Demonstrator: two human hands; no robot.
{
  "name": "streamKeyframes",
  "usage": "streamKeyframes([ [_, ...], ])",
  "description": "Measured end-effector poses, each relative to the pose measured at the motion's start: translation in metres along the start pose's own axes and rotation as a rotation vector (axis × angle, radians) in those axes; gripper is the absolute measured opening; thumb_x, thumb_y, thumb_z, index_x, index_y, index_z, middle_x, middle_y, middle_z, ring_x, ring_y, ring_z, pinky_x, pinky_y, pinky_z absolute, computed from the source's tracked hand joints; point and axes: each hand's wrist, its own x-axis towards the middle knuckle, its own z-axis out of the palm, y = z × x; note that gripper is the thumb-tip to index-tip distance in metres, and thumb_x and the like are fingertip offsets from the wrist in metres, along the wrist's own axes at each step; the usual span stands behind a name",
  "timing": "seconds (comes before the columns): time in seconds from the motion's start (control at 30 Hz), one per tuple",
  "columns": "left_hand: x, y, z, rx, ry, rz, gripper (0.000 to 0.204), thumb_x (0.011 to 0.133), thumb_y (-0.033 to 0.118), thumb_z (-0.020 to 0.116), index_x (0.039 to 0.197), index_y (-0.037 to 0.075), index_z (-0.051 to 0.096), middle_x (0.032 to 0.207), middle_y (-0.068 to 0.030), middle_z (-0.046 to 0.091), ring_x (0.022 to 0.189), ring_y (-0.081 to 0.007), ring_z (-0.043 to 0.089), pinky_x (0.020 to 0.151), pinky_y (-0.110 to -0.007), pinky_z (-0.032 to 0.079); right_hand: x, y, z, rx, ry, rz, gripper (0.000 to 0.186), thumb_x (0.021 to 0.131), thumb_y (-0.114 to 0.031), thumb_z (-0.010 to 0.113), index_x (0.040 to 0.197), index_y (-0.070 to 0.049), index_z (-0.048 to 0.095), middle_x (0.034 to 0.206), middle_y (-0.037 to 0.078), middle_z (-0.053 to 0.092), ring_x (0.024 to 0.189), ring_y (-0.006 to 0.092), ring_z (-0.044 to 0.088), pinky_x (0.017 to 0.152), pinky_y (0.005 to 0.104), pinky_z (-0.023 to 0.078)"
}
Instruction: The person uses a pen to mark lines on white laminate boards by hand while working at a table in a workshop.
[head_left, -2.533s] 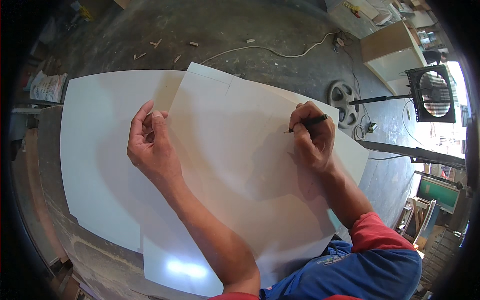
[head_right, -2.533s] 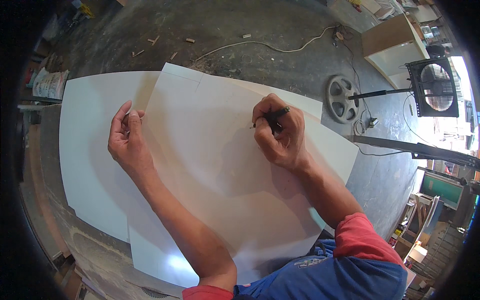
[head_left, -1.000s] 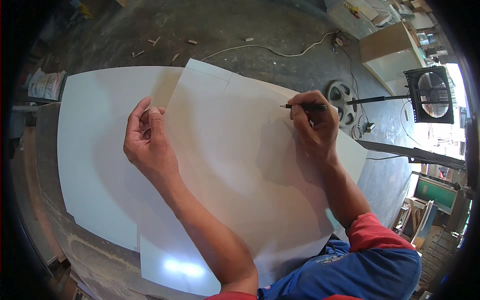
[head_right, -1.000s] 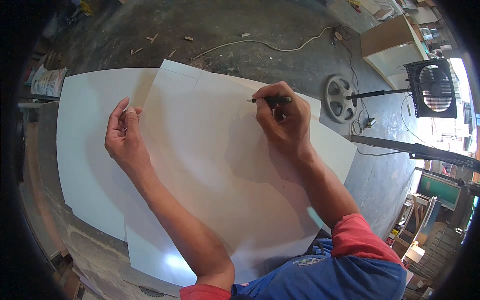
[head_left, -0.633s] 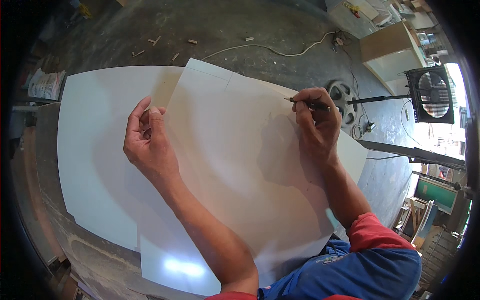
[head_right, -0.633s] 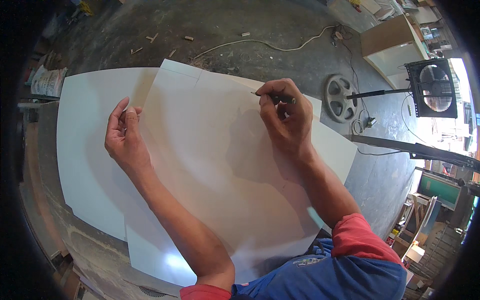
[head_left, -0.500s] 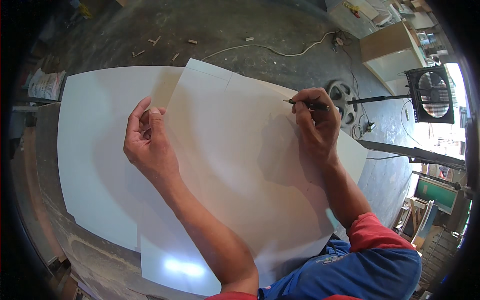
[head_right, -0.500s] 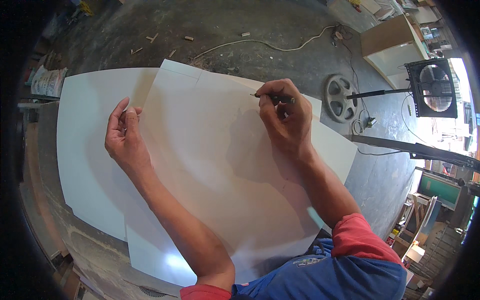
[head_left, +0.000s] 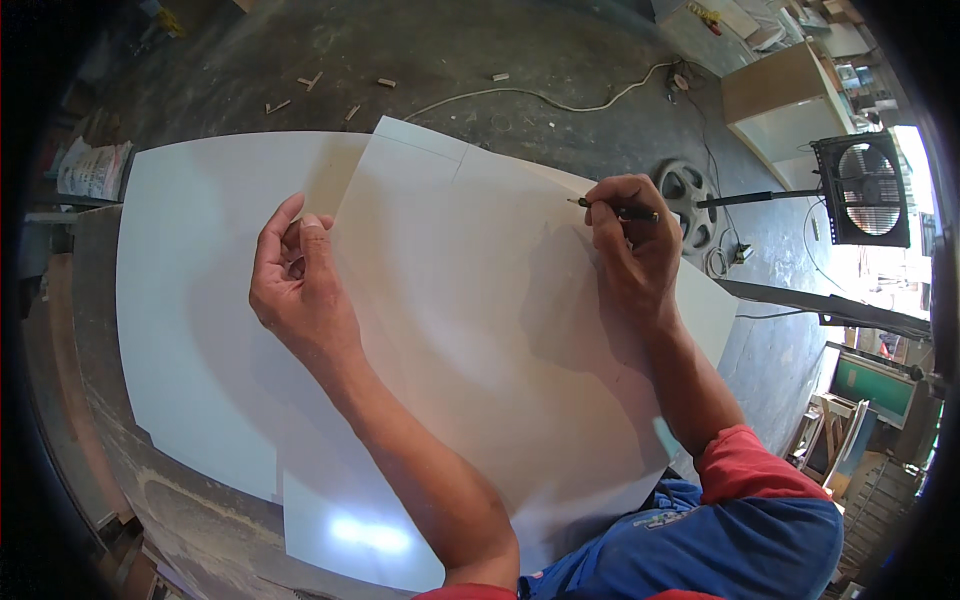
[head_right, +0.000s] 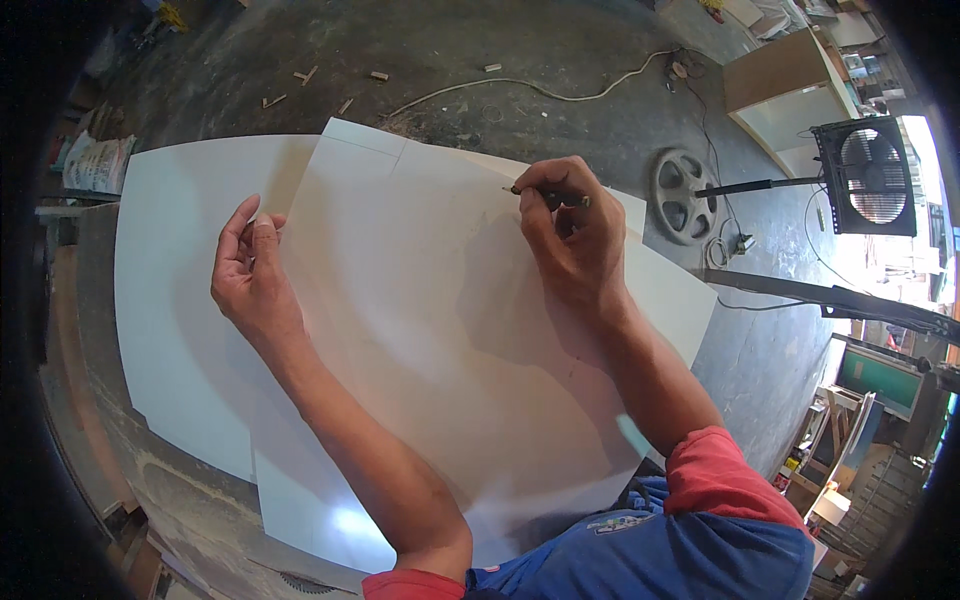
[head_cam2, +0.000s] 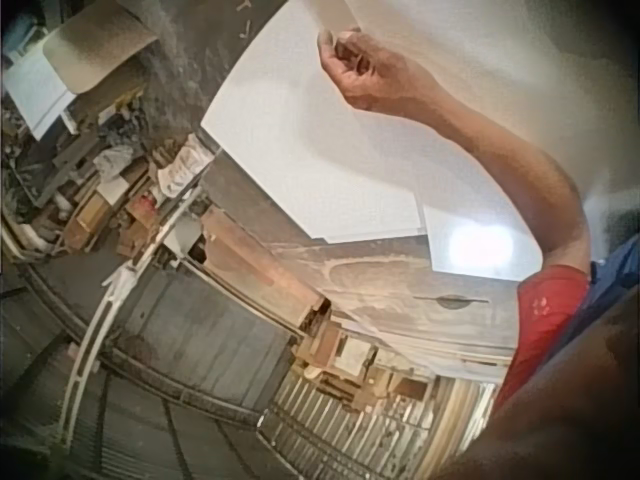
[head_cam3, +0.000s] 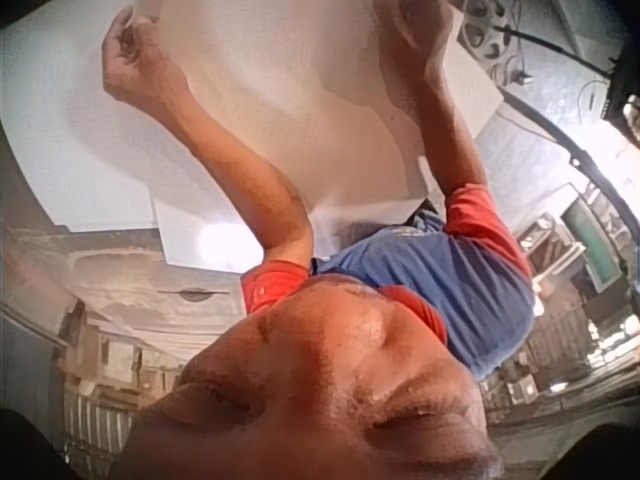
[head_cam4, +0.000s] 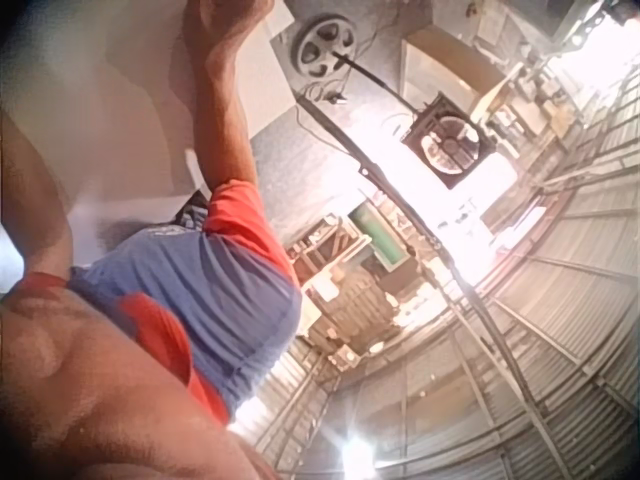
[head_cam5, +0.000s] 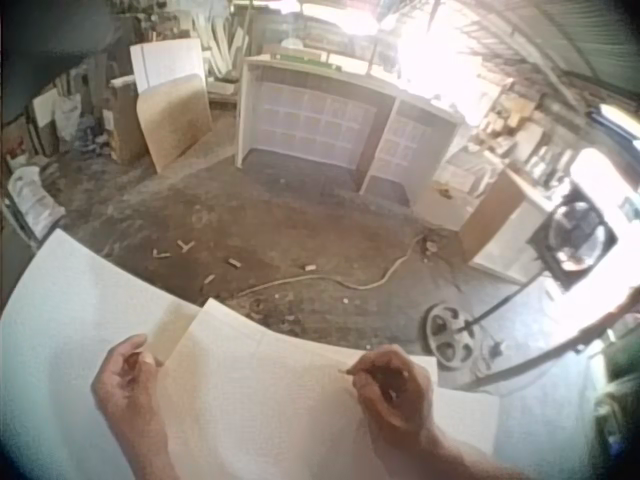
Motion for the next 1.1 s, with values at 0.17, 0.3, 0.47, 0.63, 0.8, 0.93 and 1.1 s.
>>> streamKeyframes([
  [0.17, 0.001, 0.0, -0.001, 0.018, -0.006, -0.012, 0.022, 0.095, 0.012, 0.064, 0.114, 0.004, 0.073, 0.084, -0.0048, 0.071, 0.082, -0.0107, 0.066, 0.079, -0.027, 0.055, 0.002, 0.0, 0.002, 0.088, 0.086, 0.085, 0.01, 0.096, -0.004, 0.057, 0.106, -0.003, 0.06, 0.089, 0.001, 0.061, 0.07, 0.0028, 0.046, 0.06, 0.0211, 0.038],
  [0.3, 0.0, -0.001, 0.0, -0.007, -0.001, -0.002, 0.022, 0.095, 0.012, 0.064, 0.114, 0.004, 0.073, 0.084, -0.0044, 0.071, 0.081, -0.0105, 0.066, 0.079, -0.027, 0.055, -0.001, -0.003, 0.001, 0.151, 0.089, 0.149, 0.012, 0.098, -0.005, 0.055, 0.109, -0.005, 0.058, 0.094, 0.0, 0.058, 0.079, 0.0039, 0.048, 0.07, 0.0203, 0.038],
  [0.47, 0.0, -0.002, 0.0, -0.003, 0.003, -0.008, 0.022, 0.095, 0.011, 0.064, 0.114, 0.004, 0.073, 0.084, -0.0042, 0.071, 0.081, -0.0108, 0.066, 0.079, -0.027, 0.055, 0.0, -0.001, 0.001, 0.162, 0.099, 0.158, 0.012, 0.098, -0.006, 0.057, 0.11, -0.006, 0.058, 0.093, -0.001, 0.057, 0.078, 0.0038, 0.048, 0.069, 0.0207, 0.038],
  [0.63, 0.0, -0.002, 0.0, 0.005, 0.004, -0.008, 0.022, 0.095, 0.011, 0.064, 0.114, 0.004, 0.073, 0.084, -0.0042, 0.071, 0.081, -0.0104, 0.066, 0.078, -0.027, 0.054, 0.001, 0.003, -0.001, 0.134, 0.065, 0.113, 0.011, 0.098, -0.006, 0.058, 0.109, -0.005, 0.059, 0.092, -0.001, 0.057, 0.078, 0.0041, 0.048, 0.069, 0.021, 0.039],
  [0.8, 0.001, -0.001, 0.0, 0.001, -0.003, -0.006, 0.022, 0.096, 0.011, 0.064, 0.114, 0.004, 0.073, 0.085, -0.0041, 0.071, 0.081, -0.0103, 0.067, 0.078, -0.027, 0.054, 0.001, 0.002, 0.0, 0.134, 0.061, 0.117, 0.01, 0.098, -0.007, 0.059, 0.108, -0.005, 0.059, 0.091, -0.001, 0.057, 0.079, 0.0043, 0.048, 0.07, 0.0213, 0.04],
  [0.93, 0.0, 0.001, -0.001, 0.006, -0.017, -0.037, 0.024, 0.096, 0.011, 0.064, 0.116, 0.002, 0.072, 0.087, -0.0046, 0.071, 0.085, -0.0093, 0.064, 0.092, -0.03, 0.056, 0.001, 0.002, 0.001, 0.127, 0.077, 0.101, 0.01, 0.098, -0.006, 0.059, 0.108, -0.005, 0.059, 0.091, -0.001, 0.057, 0.079, 0.005, 0.049, 0.071, 0.0217, 0.04],
  [1.1, 0.0, 0.001, -0.001, 0.023, -0.018, -0.034, 0.024, 0.096, 0.012, 0.064, 0.116, 0.002, 0.072, 0.087, -0.0045, 0.071, 0.085, -0.0092, 0.064, 0.092, -0.029, 0.056, 0.001, 0.008, 0.002, 0.139, 0.137, 0.023, 0.009, 0.097, -0.004, 0.058, 0.106, -0.004, 0.06, 0.094, 0.003, 0.063, 0.075, 0.0034, 0.051, 0.065, 0.0217, 0.042],
])
